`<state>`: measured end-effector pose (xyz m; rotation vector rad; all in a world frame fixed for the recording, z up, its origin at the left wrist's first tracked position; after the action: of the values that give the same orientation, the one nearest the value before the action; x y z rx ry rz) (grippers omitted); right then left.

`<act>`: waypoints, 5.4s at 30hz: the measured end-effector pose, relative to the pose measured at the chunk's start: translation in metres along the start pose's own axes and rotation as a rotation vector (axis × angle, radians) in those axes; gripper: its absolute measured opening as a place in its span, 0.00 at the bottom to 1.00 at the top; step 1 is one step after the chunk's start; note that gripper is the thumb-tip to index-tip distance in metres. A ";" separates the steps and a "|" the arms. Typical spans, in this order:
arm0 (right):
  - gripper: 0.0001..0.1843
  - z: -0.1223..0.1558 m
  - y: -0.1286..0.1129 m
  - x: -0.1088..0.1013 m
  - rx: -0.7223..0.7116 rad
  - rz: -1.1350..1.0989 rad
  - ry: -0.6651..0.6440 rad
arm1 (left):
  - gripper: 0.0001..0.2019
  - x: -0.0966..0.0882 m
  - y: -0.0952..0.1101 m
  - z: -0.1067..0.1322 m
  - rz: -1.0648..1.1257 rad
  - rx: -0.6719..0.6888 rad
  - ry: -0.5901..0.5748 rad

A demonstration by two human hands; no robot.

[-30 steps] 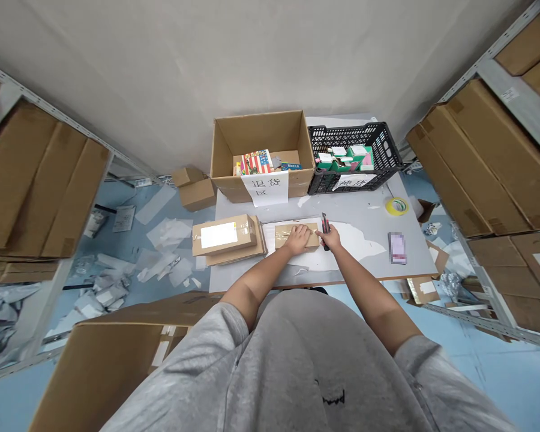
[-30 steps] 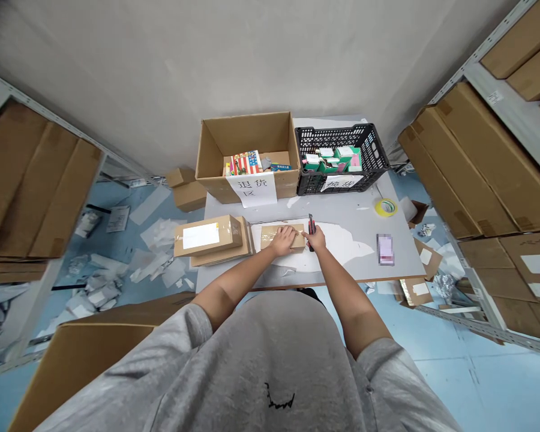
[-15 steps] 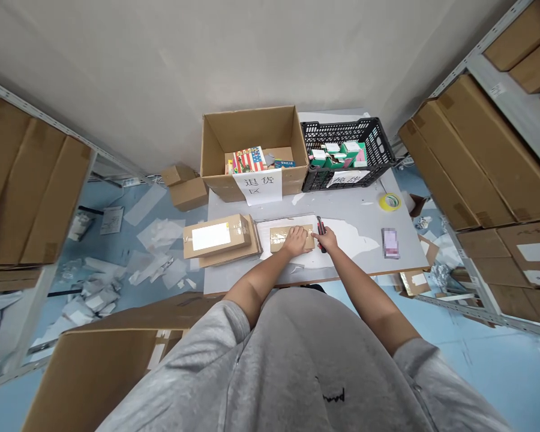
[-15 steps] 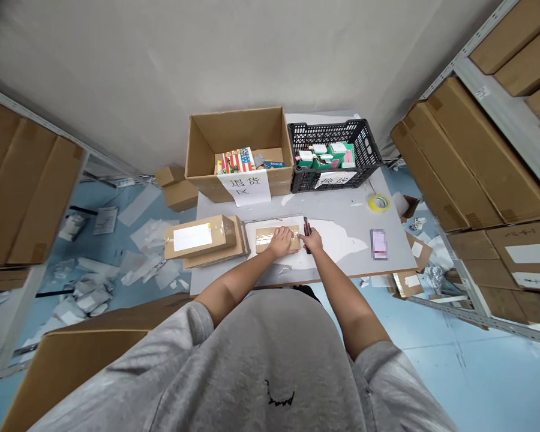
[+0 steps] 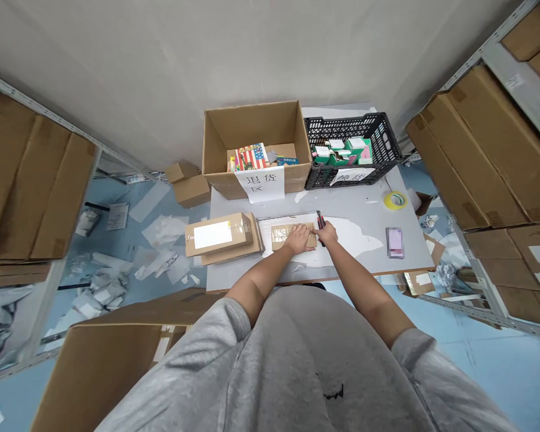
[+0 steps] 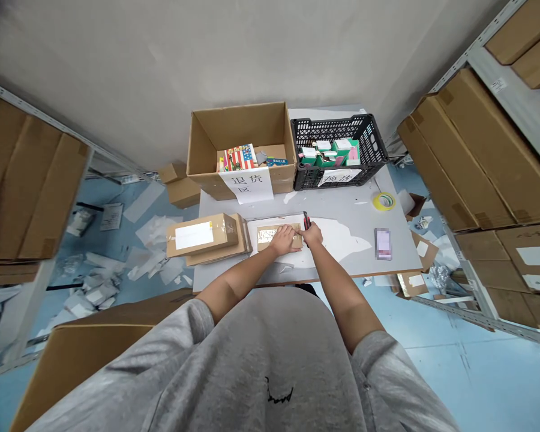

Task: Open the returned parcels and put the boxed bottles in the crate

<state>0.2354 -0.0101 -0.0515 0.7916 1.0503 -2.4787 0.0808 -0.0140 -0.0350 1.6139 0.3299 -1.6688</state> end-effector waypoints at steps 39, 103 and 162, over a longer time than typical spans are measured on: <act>0.30 0.069 0.068 0.016 -0.211 -0.063 -0.217 | 0.26 0.011 0.001 0.004 -0.005 0.058 0.031; 0.08 0.038 -0.007 -0.003 -0.421 0.076 -0.151 | 0.22 -0.041 -0.072 0.105 0.213 -0.471 0.147; 0.35 0.088 0.041 0.032 -0.735 0.469 0.162 | 0.16 -0.033 -0.112 0.045 0.278 -0.754 0.366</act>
<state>0.1990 -0.1055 -0.0431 0.8624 1.4875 -1.4948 -0.0313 0.0420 -0.0327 1.2862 0.7727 -0.8672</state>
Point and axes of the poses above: each hand's wrist, its own z-axis away from the middle knuckle, its own x-axis out of the palm, y = z × x, the point moved 7 cm from there along -z, towards the middle knuckle, and after that the axes turned 6 degrees about -y, right-handed, at the moved point
